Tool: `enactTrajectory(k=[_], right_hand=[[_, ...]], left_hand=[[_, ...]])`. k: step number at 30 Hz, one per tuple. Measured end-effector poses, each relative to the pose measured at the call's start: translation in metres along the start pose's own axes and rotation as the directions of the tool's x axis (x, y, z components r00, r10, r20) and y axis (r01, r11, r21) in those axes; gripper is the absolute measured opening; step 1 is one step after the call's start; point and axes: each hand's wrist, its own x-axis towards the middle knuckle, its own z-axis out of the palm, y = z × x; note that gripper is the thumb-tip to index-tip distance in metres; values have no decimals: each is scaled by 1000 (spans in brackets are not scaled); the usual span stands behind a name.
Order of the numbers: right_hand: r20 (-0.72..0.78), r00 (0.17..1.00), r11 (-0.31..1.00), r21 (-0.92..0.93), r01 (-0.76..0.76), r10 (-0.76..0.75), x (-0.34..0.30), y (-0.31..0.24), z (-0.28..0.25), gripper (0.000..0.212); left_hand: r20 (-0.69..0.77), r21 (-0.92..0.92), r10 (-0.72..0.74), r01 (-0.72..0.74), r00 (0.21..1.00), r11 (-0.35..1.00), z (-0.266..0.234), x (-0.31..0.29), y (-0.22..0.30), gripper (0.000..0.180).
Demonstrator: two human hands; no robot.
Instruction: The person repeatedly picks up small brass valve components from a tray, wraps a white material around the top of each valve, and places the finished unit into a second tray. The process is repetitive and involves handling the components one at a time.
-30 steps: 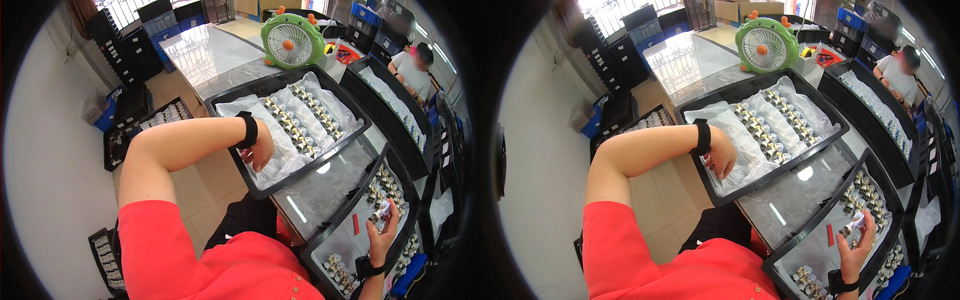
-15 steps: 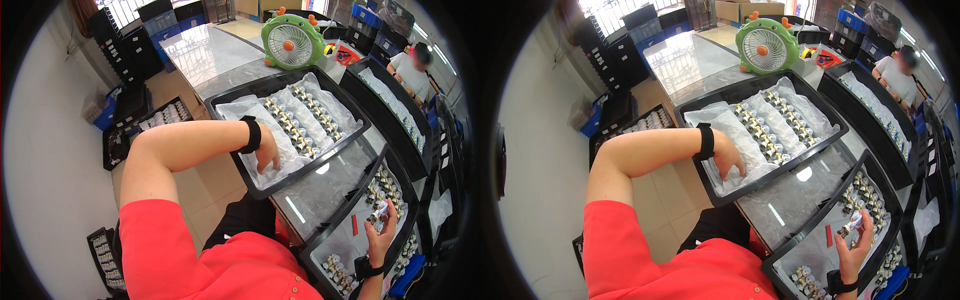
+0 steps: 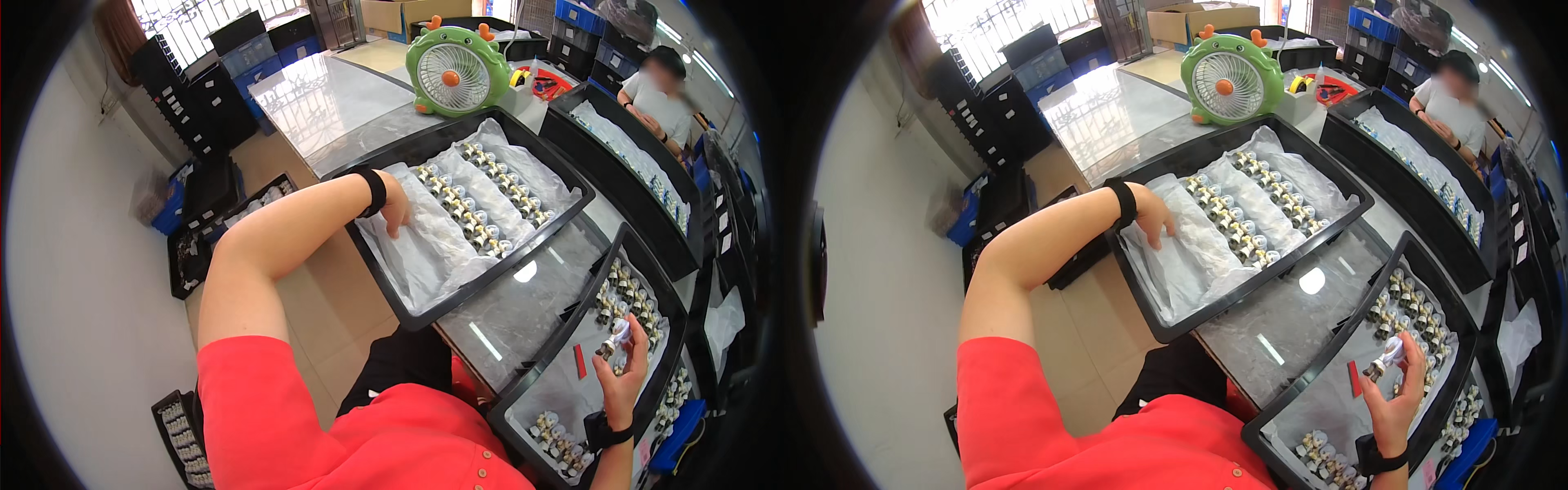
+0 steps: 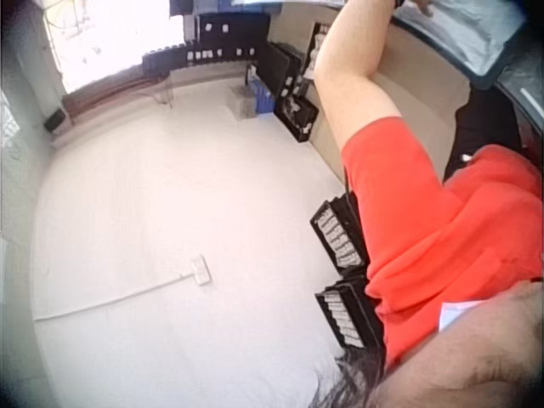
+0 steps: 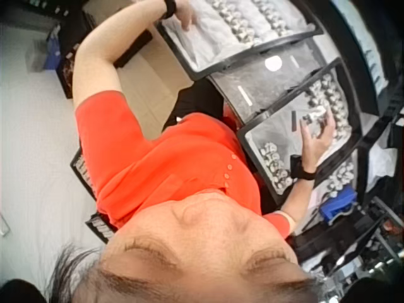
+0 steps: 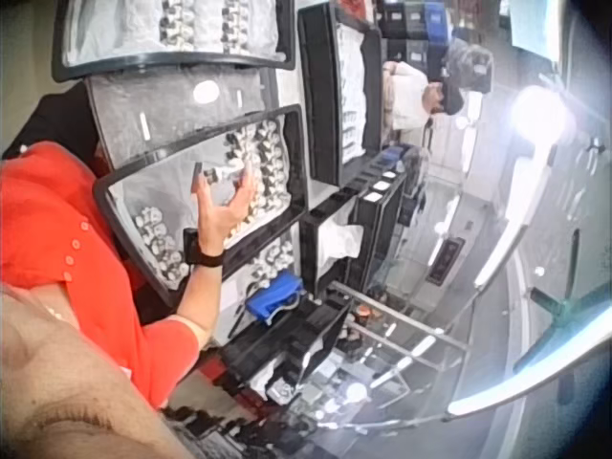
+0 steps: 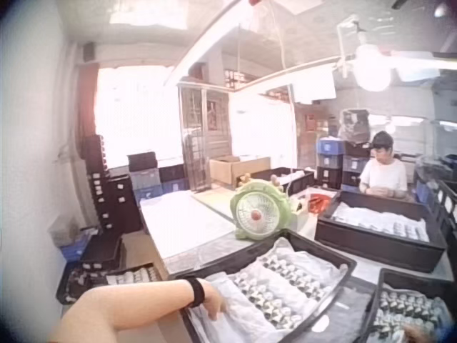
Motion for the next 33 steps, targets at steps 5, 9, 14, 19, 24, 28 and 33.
enactTrajectory(k=[5, 9, 14, 19, 24, 28, 33], right_hand=[[-24, 1000, 1000, -5, 12, -12, -2, -3, -1, 71], [-6, 998, 998, -4, 60, -60, 3, -9, 1, 69], [-6, 991, 991, 3, 133, -133, 2, -7, -5, 74], [18, 993, 988, 107, 116, -118, 0, -13, -6, 75], [20, 982, 982, 41, 186, -187, 0, -14, -9, 74], [-16, 982, 980, 64, 188, -187, 0, -15, -9, 76], [-44, 984, 981, 84, 174, -171, -1, -11, -8, 81]], left_hand=[[-19, -8, -36, 36, 999, 999, -5, -1, 10, 75], [-290, 120, 10, 26, 957, 992, -20, -21, 33, 58], [-601, -414, 469, -755, 647, 509, -46, -66, 144, 44], [-632, -644, 501, -760, 592, 85, -28, -37, 234, 60], [-646, -700, 507, -708, 571, -94, -31, -14, 269, 64], [-656, -704, 547, -683, 521, -195, -35, -11, 280, 63], [-641, -748, 588, -573, 493, -335, -37, -9, 284, 56]])
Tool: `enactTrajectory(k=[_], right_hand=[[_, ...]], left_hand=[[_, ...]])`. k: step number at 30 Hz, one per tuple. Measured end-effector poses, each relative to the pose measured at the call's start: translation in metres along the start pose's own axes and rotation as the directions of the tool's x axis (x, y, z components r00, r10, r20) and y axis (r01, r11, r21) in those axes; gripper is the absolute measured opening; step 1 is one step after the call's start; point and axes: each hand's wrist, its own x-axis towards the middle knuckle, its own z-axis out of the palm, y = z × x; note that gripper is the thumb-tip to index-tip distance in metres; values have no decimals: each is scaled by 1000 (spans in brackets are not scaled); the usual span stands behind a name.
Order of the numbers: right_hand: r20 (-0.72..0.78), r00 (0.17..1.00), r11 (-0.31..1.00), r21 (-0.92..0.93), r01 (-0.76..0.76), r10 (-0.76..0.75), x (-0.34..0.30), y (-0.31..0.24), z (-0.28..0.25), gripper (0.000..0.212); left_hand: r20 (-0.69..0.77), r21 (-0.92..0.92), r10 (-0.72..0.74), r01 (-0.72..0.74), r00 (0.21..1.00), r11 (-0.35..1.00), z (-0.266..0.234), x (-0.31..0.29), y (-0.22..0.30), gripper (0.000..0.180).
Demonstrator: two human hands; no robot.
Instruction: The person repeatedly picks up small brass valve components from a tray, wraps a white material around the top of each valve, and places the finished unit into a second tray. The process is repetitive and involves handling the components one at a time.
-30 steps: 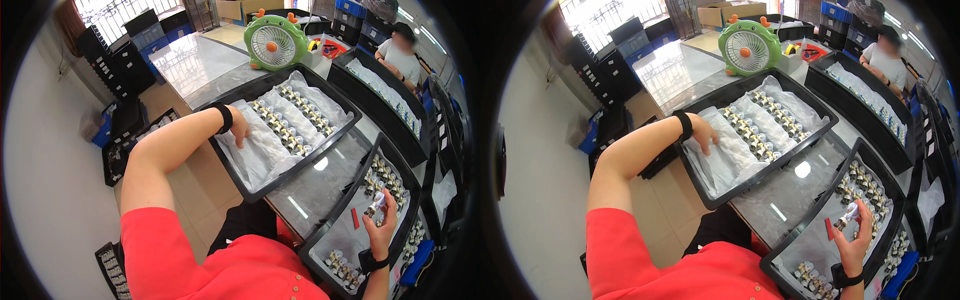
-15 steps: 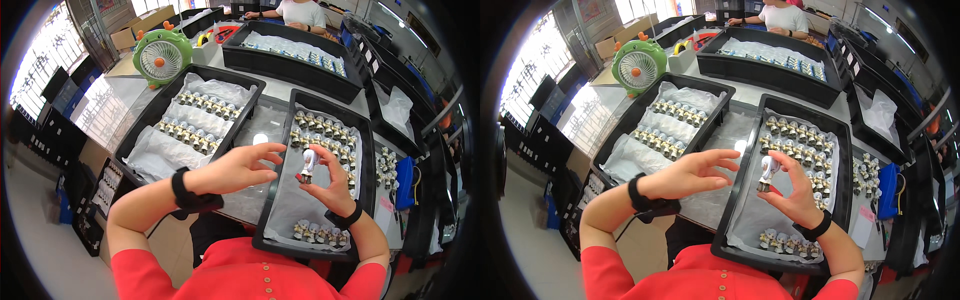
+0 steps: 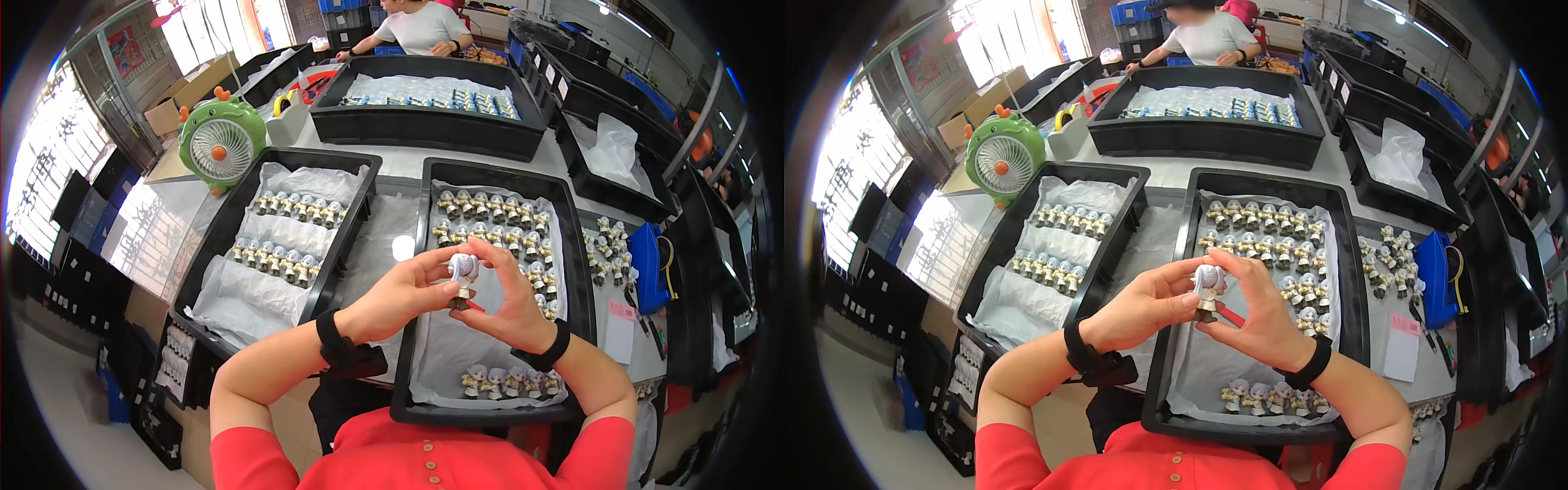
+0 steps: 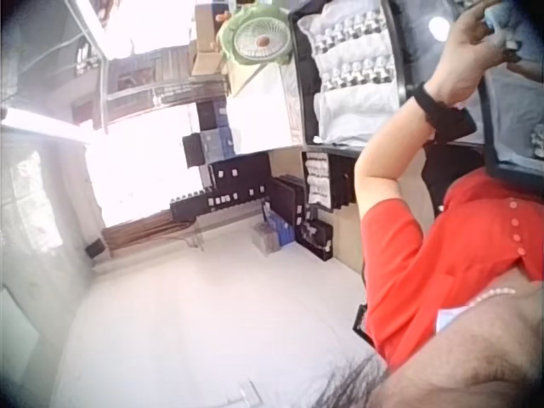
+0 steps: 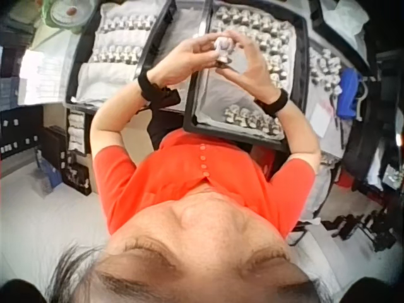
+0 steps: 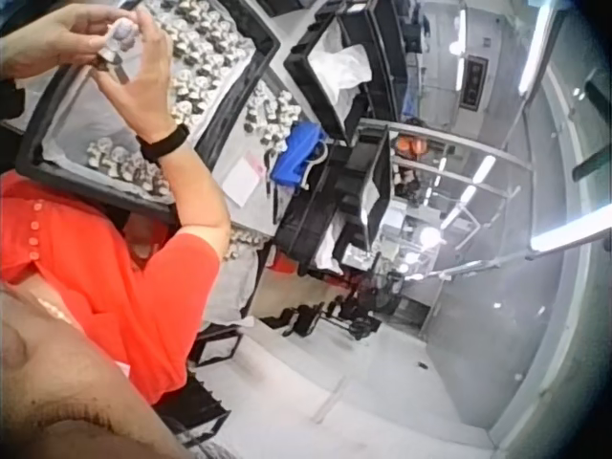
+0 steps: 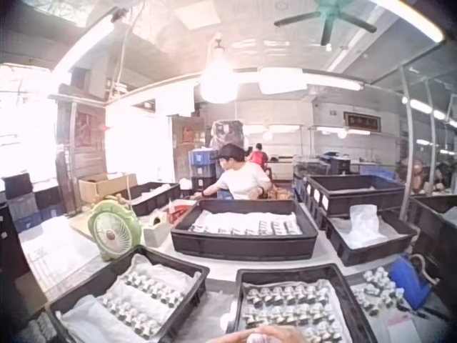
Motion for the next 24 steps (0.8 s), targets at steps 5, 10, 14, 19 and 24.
enactTrajectory(k=[5, 10, 14, 19, 24], right_hand=[[29, 999, 999, -10, -32, 32, 0, 2, -1, 83], [36, 998, 998, 15, -57, 57, -1, 1, 0, 81], [114, 991, 997, 32, -72, 68, -1, 4, 1, 79], [115, 991, 996, 57, -75, 68, -1, 0, 1, 75], [-27, 1000, 999, 52, 1, 1, 0, -3, 4, 71]], left_hand=[[66, -202, -27, 40, 997, 979, -7, 4, -9, 52], [38, -286, -23, 33, 999, 958, -8, 2, -16, 52], [-20, -289, -31, 23, 999, 957, -5, -2, -20, 52], [-52, -267, -5, -9, 999, 964, -4, -6, -23, 52], [-125, 39, 142, -138, 982, 990, -1, 0, -15, 53]])
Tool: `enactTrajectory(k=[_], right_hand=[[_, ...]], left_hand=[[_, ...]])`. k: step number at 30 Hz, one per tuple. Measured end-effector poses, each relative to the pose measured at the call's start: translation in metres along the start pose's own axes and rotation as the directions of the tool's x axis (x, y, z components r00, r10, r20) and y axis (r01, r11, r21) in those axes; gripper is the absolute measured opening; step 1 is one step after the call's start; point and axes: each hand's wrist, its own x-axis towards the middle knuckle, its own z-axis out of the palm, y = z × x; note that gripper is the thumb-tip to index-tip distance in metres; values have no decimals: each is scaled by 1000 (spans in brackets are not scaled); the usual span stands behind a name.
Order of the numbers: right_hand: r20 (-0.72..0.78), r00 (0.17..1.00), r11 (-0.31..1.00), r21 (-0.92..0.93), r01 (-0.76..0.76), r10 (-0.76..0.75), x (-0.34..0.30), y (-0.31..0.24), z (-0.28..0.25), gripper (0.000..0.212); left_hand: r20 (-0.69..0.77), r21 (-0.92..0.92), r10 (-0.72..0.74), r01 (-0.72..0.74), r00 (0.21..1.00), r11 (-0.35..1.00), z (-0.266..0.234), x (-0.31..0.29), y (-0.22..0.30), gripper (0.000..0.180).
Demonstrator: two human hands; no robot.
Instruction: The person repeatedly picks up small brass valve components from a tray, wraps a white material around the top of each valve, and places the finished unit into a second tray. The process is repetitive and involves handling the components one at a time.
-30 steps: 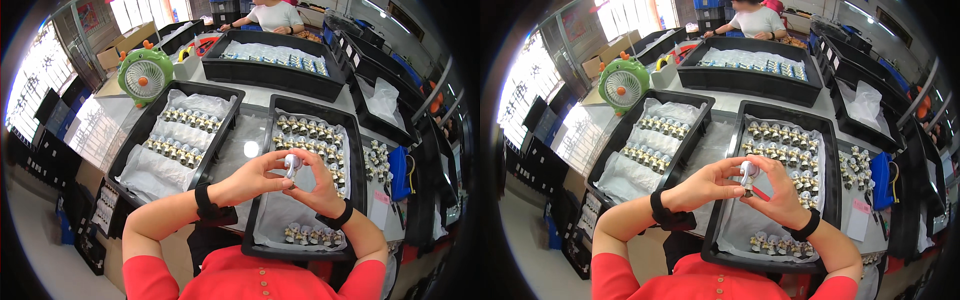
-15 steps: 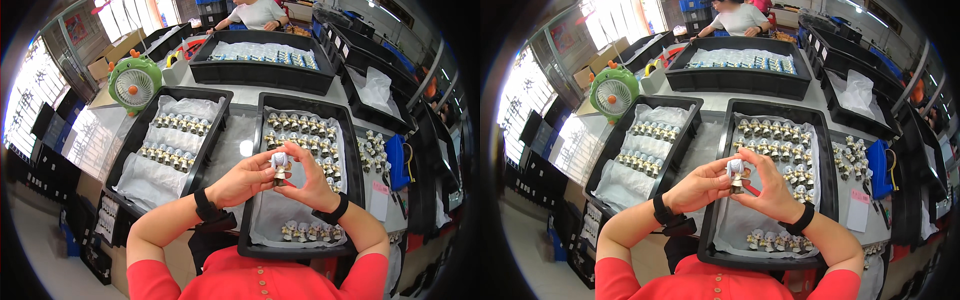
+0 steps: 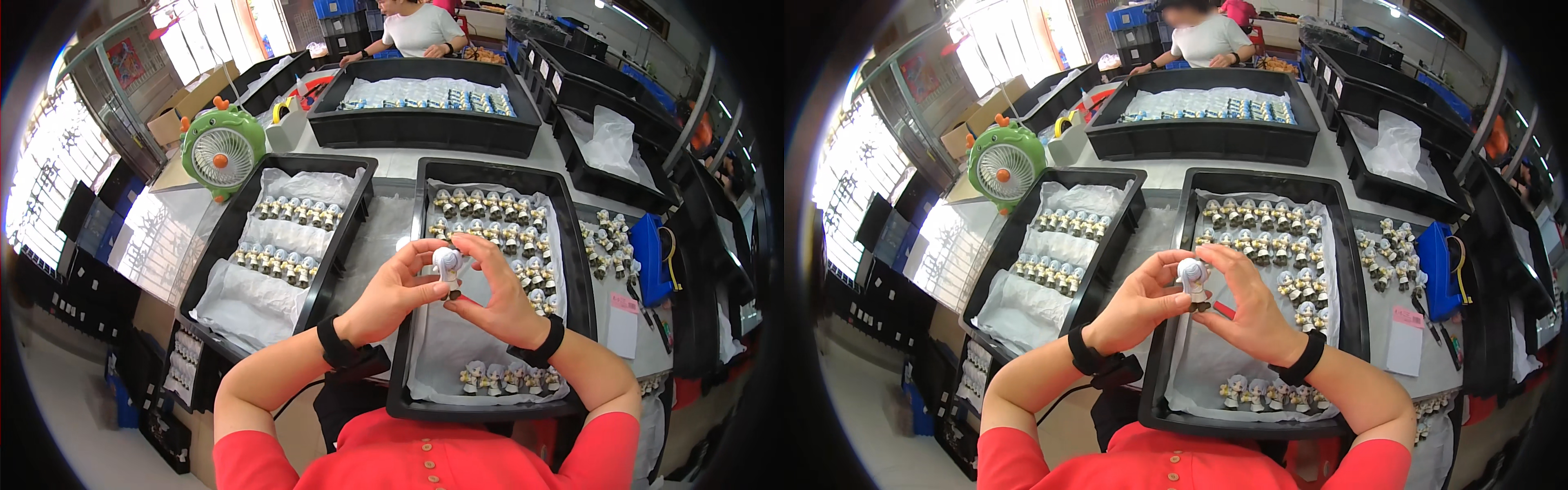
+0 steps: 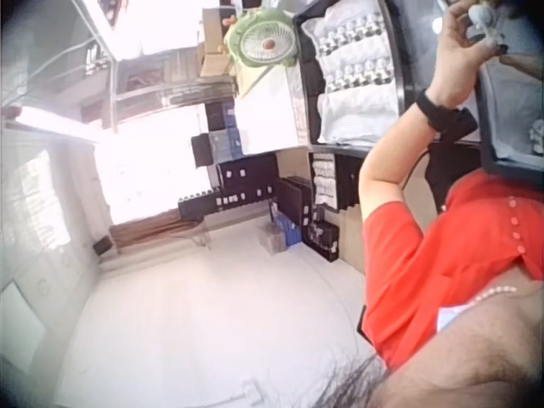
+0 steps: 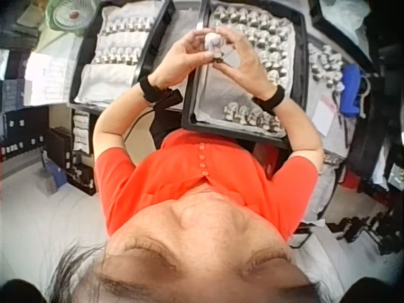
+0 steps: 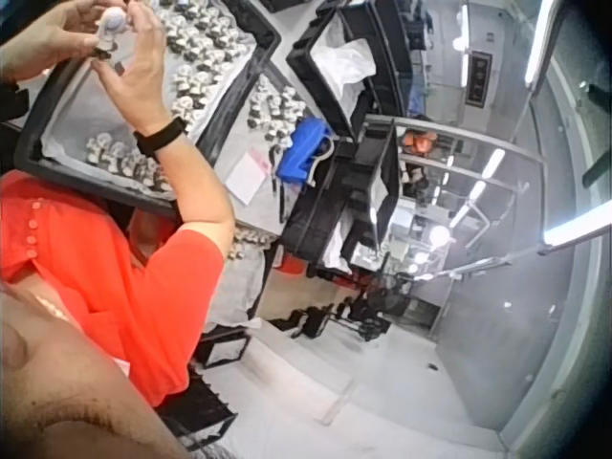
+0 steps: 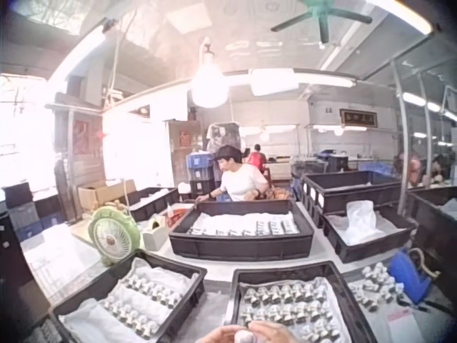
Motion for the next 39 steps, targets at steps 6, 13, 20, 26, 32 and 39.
enactTrajectory(k=[6, 13, 20, 26, 32, 39], right_hand=[[25, 999, 999, 17, -40, 39, -2, 6, 0, 64], [49, 999, 1000, -9, -9, 9, -1, 4, 1, 65], [61, 997, 999, 4, -41, 40, -1, 5, 2, 63], [67, 998, 992, -123, 28, -20, 0, -7, -2, 52], [0, 999, 999, -5, -37, 37, -9, 3, 8, 32], [1, 999, 999, 22, -44, 44, -15, 11, 13, 30]], left_hand=[[-8, 107, 72, -70, 997, 992, -7, 1, -13, 52], [38, -213, -89, 95, 995, 972, -8, -7, -11, 58], [48, -385, -76, 89, 996, 919, -9, -6, -9, 45], [-63, -205, -18, 5, 998, 979, -6, -8, -10, 42], [-33, 440, 363, -312, 931, 842, 6, -11, -18, 51], [80, 633, 486, -422, 870, 650, 7, -17, -17, 58]])
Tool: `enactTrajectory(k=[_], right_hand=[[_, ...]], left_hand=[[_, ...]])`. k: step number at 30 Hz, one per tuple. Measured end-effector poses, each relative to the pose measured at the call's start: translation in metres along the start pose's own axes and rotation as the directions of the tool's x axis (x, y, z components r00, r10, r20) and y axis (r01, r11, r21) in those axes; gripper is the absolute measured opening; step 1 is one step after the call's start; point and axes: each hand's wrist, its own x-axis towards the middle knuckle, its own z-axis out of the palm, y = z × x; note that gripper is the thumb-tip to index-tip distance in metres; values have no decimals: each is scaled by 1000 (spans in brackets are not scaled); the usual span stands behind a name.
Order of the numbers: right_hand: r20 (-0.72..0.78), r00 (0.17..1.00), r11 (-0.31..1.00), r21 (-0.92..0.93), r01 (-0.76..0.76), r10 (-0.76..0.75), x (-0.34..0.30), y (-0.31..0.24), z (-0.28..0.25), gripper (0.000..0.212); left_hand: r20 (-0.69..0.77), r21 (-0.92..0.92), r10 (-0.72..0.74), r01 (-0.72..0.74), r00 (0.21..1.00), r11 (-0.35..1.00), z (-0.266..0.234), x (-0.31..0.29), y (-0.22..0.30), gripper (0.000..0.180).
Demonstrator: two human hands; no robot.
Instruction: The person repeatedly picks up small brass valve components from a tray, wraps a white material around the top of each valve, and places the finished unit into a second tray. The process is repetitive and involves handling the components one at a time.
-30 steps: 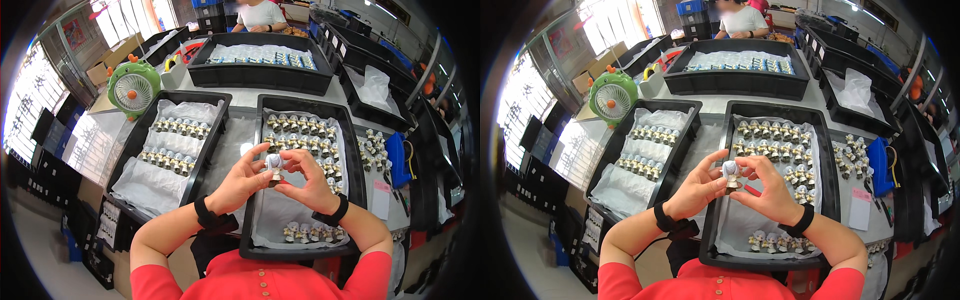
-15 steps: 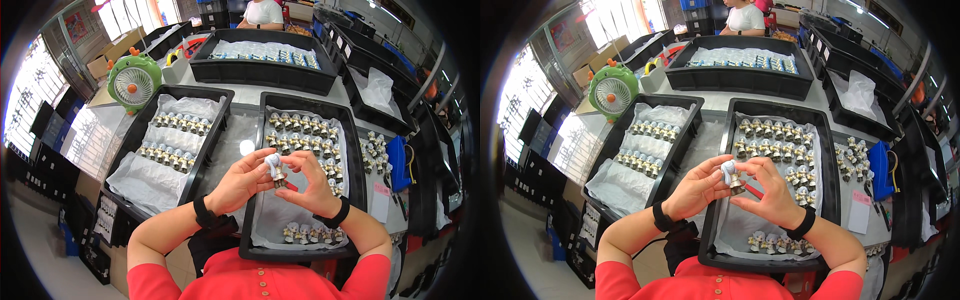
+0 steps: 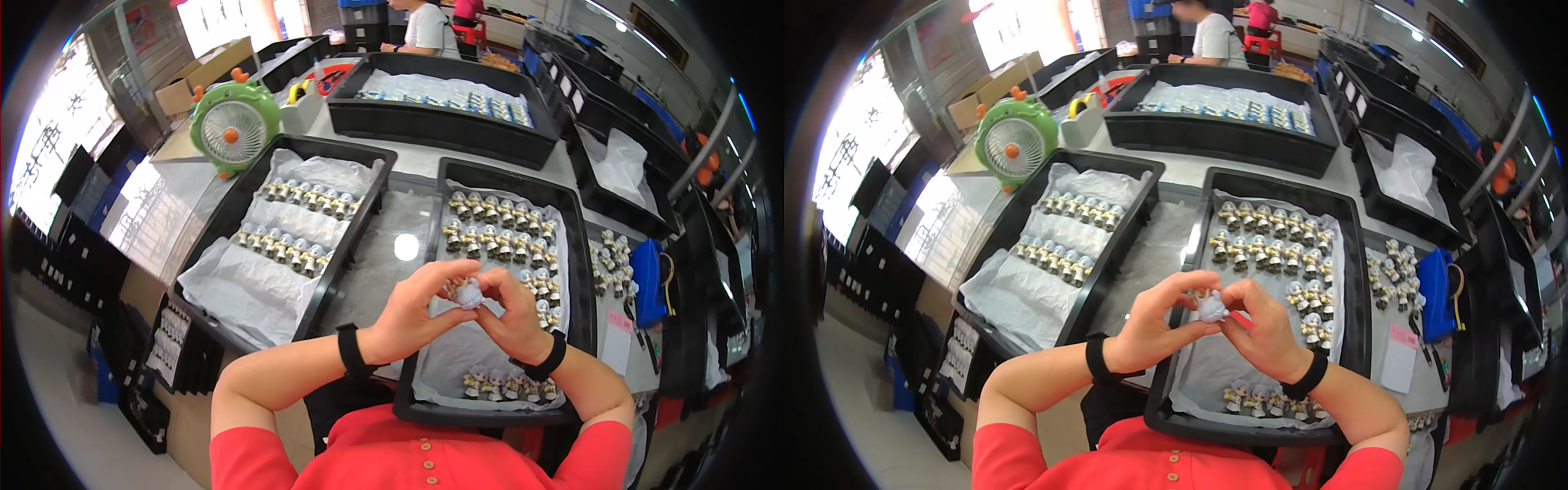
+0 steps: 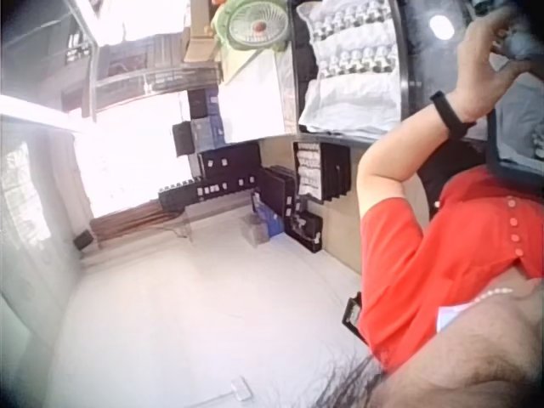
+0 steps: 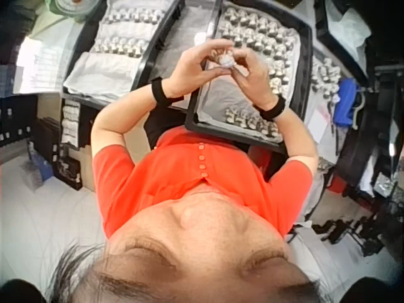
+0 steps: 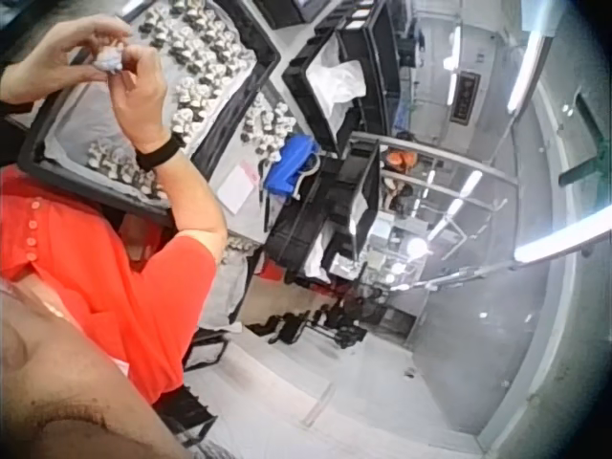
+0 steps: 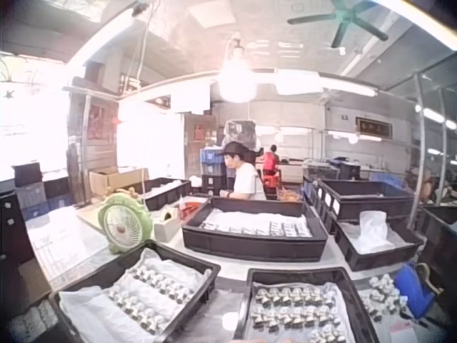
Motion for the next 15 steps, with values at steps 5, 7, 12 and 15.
enactTrajectory(k=[5, 7, 12, 15], right_hand=[[-11, 991, 981, 143, -130, 133, 1, -2, 1, 36], [-19, 990, 983, 122, -140, 143, 1, -8, -5, 45], [0, 979, 961, 191, -198, 202, 2, -8, -9, 38], [5, 976, 960, 176, -216, 218, 3, -6, -9, 33]], left_hand=[[15, -120, -228, 228, 974, 966, -8, 13, 6, 47], [99, -389, -364, 373, 926, 842, -24, 19, 26, 42], [-84, 99, -321, 328, 943, 939, -98, 15, 80, 36], [-110, 427, -448, 449, 887, 785, -146, -3, 80, 37]])
